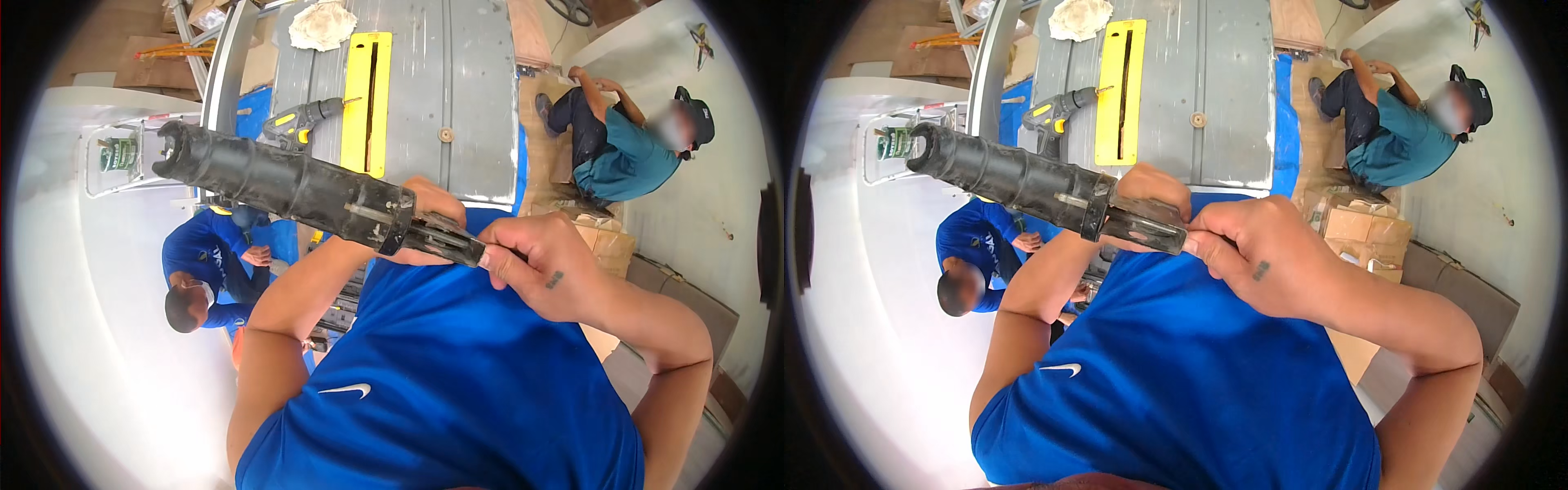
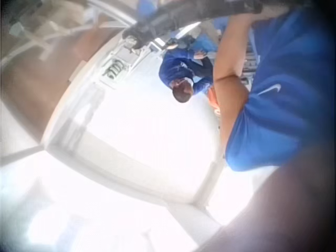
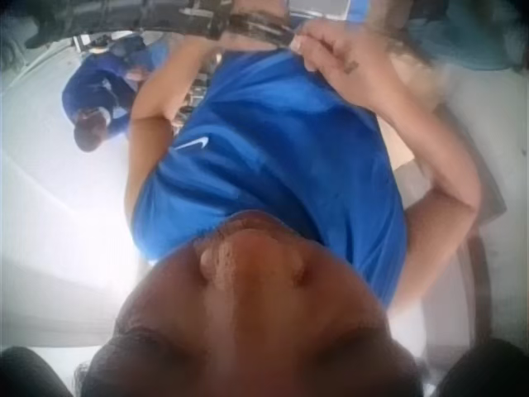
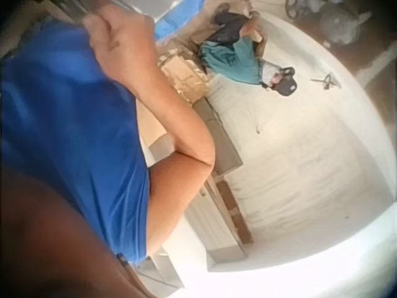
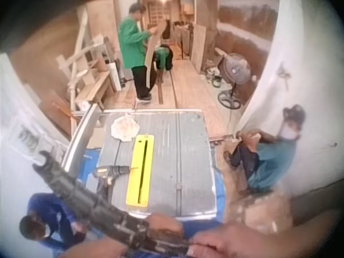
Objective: The person assembles a caulking gun by inserting a metal rod and securing it with a screw. They then handle a power drill, removing its battery pack and placing it into a tool case. The person also handles a yellow battery charger and a black battery pack, inspecting them before placing them into the case.
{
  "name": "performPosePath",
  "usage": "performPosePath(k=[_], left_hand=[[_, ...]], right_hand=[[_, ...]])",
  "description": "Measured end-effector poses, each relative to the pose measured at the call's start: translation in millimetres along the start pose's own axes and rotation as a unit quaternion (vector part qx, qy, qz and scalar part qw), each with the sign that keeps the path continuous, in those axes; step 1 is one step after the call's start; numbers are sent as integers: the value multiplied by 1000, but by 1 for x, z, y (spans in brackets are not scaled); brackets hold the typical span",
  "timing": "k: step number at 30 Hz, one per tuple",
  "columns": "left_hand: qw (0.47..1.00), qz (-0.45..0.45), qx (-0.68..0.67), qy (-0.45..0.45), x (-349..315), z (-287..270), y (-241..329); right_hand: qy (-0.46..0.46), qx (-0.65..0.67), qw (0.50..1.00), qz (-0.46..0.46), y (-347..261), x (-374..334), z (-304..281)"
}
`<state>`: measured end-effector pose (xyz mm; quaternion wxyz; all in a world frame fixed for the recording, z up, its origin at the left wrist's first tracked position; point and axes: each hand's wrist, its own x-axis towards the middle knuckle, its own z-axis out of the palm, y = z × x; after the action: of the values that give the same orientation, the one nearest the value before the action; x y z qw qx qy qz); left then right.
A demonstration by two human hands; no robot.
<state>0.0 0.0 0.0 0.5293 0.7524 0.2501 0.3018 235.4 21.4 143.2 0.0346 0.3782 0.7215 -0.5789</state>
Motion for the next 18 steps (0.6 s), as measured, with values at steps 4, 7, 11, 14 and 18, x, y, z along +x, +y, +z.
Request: performPosePath(k=[4, 7, 11, 14, 18], left_hand=[[999, 26, -40, 22, 4, -8, -1], [999, 18, -18, 42, 7, -14, 7], [996, 21, -10, 83, 3, -16, 10], [997, 14, 35, 72, 3, -24, 8], [997, 28, 19, 70, -1, -32, 2]], right_hand=[[31, 26, 999, -22, -4, -2, -2], [42, -27, 998, -43, -7, -8, -17], [40, -78, 996, -28, 4, -26, -43], [16, -64, 998, 18, 19, -38, -56], [33, -11, 999, 15, 36, -50, -54]])
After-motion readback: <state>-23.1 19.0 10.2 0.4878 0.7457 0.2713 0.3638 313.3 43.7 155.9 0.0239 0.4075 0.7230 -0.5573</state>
